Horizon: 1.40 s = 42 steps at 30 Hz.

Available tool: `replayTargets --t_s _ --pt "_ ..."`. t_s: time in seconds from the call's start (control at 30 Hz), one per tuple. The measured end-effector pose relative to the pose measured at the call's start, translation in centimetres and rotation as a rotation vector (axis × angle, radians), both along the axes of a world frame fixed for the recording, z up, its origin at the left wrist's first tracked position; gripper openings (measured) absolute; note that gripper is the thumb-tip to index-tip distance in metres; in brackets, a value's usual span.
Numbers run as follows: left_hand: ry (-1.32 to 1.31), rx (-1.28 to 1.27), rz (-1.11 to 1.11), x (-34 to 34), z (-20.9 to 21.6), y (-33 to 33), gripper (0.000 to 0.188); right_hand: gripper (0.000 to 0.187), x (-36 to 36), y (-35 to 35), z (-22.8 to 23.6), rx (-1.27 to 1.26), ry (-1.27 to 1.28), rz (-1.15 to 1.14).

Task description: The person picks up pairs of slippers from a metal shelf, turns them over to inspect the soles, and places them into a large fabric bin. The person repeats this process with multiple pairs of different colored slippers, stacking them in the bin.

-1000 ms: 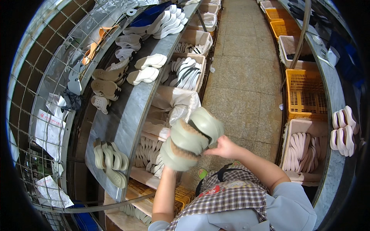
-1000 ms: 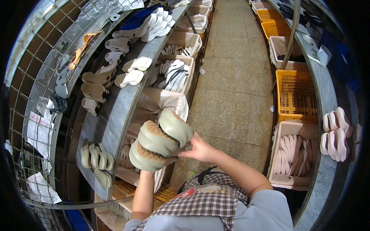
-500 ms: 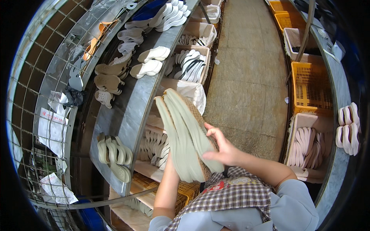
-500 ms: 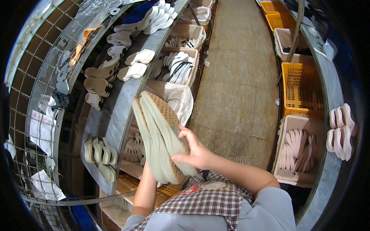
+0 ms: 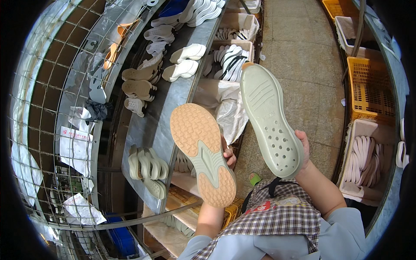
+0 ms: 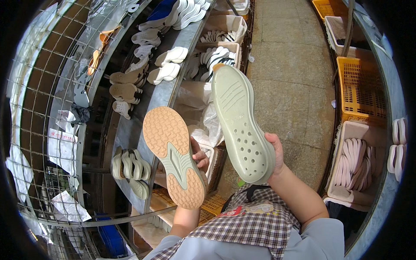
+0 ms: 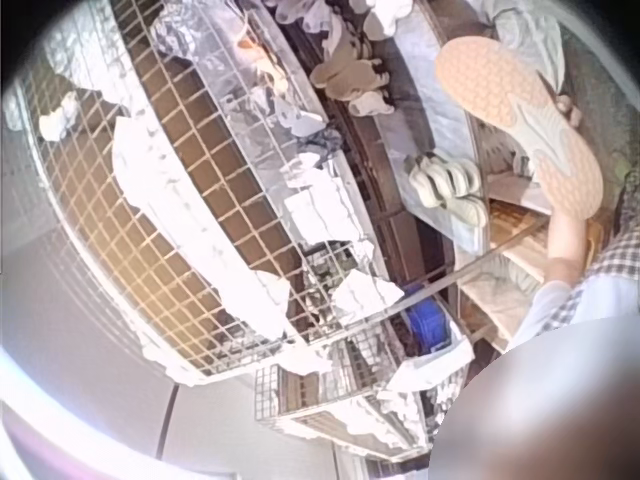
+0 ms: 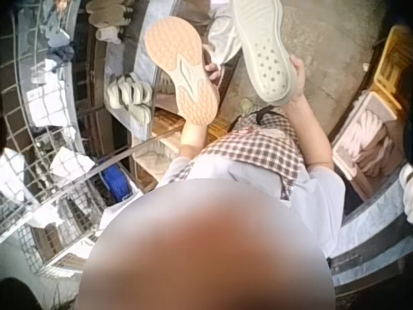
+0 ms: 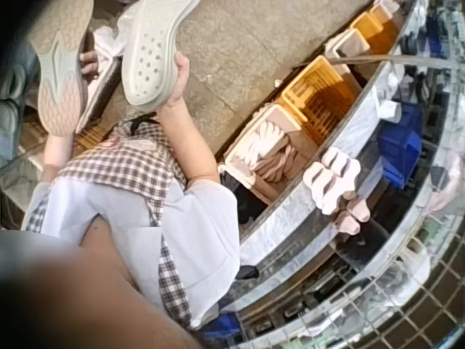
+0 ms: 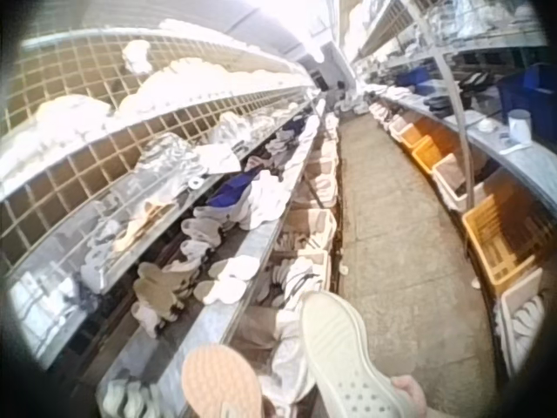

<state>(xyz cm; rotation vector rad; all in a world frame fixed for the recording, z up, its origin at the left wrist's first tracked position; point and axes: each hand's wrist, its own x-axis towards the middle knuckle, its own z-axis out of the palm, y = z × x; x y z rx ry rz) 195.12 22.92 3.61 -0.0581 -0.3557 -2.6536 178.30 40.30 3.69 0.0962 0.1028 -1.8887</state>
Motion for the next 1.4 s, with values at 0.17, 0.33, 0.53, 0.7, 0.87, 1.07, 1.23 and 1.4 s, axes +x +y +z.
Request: replayTargets --t_s 0.17,0.33,0.53,0.7,0.87,1.07,1.23,1.4 --pt "-0.4 -0.375 0.108 -0.1 1.8 0.9 0.056 0.075 0.9 -1.3 -1.3 -0.086 0.264 -0.04" --pt "-0.675 -0.252 -0.029 -2.5 1.2 -0.3 0.048 0.078 2.4 -1.7 -2.5 0.059 0.467 0.018" --pt "-0.152 0.215 -0.094 -0.3 1.8 0.3 0.047 0.077 1.7 -1.3 -5.2 -0.206 -0.027 0.078" --pt "-0.016 0.275 -0.211 0.0 1.7 -0.3 0.049 0.073 1.2 -0.2 -5.6 -0.099 -0.125 0.076" --pt "-0.008 0.308 -0.206 0.2 1.5 -0.3 0.047 0.073 1.4 0.2 -6.0 -0.106 -0.054 0.101" --pt "-0.094 0.084 -0.013 0.3 1.8 0.3 0.053 0.075 1.5 -0.3 -6.7 -0.064 0.037 0.097" --pt "-0.604 -0.515 0.045 -1.9 -0.3 0.6 0.056 0.082 2.8 -1.5 -5.1 0.107 0.508 0.035" --pt "-0.526 0.004 -0.075 1.3 -1.9 -0.4 0.049 0.086 3.9 -3.2 -3.4 0.078 0.552 0.183"
